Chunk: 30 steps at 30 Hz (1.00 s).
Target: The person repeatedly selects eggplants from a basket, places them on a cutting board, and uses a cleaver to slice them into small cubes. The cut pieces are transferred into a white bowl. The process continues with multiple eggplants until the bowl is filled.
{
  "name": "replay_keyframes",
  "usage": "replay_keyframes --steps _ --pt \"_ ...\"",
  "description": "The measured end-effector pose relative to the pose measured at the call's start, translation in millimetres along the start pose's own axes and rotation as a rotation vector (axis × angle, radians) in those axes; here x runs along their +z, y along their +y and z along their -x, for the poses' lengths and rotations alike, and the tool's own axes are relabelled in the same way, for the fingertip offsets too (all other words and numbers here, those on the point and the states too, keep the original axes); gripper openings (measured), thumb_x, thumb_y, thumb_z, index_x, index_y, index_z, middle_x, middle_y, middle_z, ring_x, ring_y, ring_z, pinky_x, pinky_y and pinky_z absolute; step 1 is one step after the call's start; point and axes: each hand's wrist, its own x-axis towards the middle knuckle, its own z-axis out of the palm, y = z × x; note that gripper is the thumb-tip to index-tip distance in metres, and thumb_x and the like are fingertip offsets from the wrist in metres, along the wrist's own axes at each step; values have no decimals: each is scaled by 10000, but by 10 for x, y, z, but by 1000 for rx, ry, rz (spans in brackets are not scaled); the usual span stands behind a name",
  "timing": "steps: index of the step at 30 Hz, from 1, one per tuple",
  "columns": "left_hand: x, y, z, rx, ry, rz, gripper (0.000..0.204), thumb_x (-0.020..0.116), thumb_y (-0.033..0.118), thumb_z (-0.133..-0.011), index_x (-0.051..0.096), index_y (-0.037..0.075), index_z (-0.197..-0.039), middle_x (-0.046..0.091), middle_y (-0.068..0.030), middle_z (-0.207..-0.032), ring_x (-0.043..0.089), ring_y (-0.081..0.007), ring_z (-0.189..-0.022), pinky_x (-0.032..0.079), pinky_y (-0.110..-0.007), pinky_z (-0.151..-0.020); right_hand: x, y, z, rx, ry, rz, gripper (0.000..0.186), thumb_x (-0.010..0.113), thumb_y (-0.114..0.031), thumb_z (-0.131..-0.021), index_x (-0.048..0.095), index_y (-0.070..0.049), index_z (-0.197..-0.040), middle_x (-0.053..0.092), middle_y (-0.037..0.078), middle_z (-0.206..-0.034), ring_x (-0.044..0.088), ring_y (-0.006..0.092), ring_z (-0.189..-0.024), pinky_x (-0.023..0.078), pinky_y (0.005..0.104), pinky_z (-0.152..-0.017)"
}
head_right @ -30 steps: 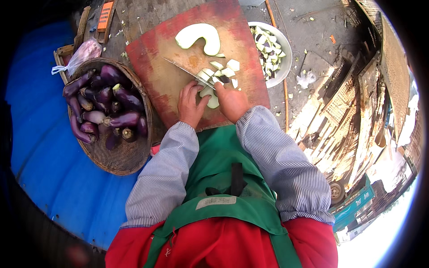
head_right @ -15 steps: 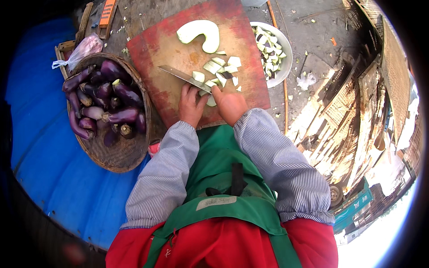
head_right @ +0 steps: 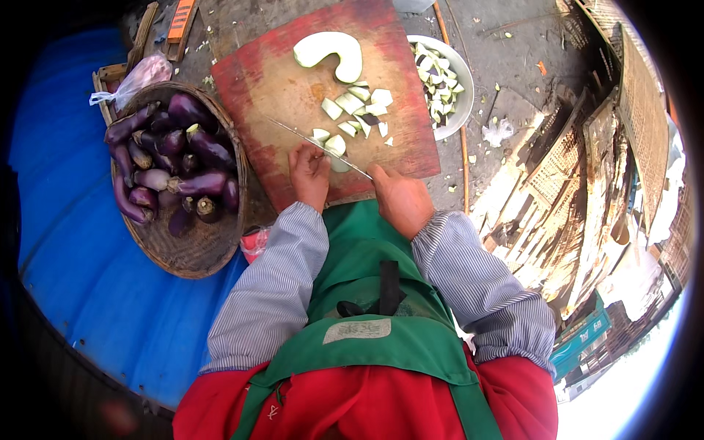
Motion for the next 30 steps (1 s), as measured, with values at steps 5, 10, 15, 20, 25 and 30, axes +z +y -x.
replay_keyframes --steps 5,10,15,20,25,30 --pt "-15 157 0 -21 -2 -149 294 692 -37 -740 546 15 -991 448 -78 -1103 564 -173 -869 517 -285 -755 18 45 68 -10 26 -2 277 540 -54 -820 509 -87 -1093 614 164 -823 628 357 -732 504 456 -606" --pt "39 190 167 -74 -20 -400 382 762 118 -699 526 47 -991 505 -110 -1031 574 -282 -861 494 -383 -736 1 -8 24 -34 -27 81 272 544 -29 -784 499 -75 -1048 618 155 -802 631 353 -729 509 457 -601" --pt "-15 200 91 52 -100 -533 365 739 132 -713 529 41 -998 525 -145 -1012 551 -356 -905 470 -436 -788 185 162 -246 -69 -75 156 245 550 -46 -788 479 -61 -1021 619 163 -775 635 359 -717 504 464 -588" --pt "-15 138 102 91 -54 -466 357 765 97 -708 550 21 -982 531 -99 -934 555 -208 -781 489 -333 -674 415 222 -636 -102 -104 83 227 551 -75 -809 484 -60 -1025 632 176 -725 636 369 -679 492 475 -582" --pt "43 236 125 -195 2 -159 350 759 55 -730 533 -15 -988 507 -78 -970 533 -151 -799 489 -282 -688 233 86 -457 66 -13 -43 218 553 -117 -868 518 -89 -1081 612 183 -742 615 383 -679 486 475 -571" --pt "46 29 165 -162 1 -155 365 730 -5 -712 510 -19 -1003 479 -109 -1026 548 -182 -812 504 -289 -672 149 -63 -25 -17 35 53 244 553 -68 -804 492 -72 -1040 636 172 -775 637 375 -689 505 470 -590"
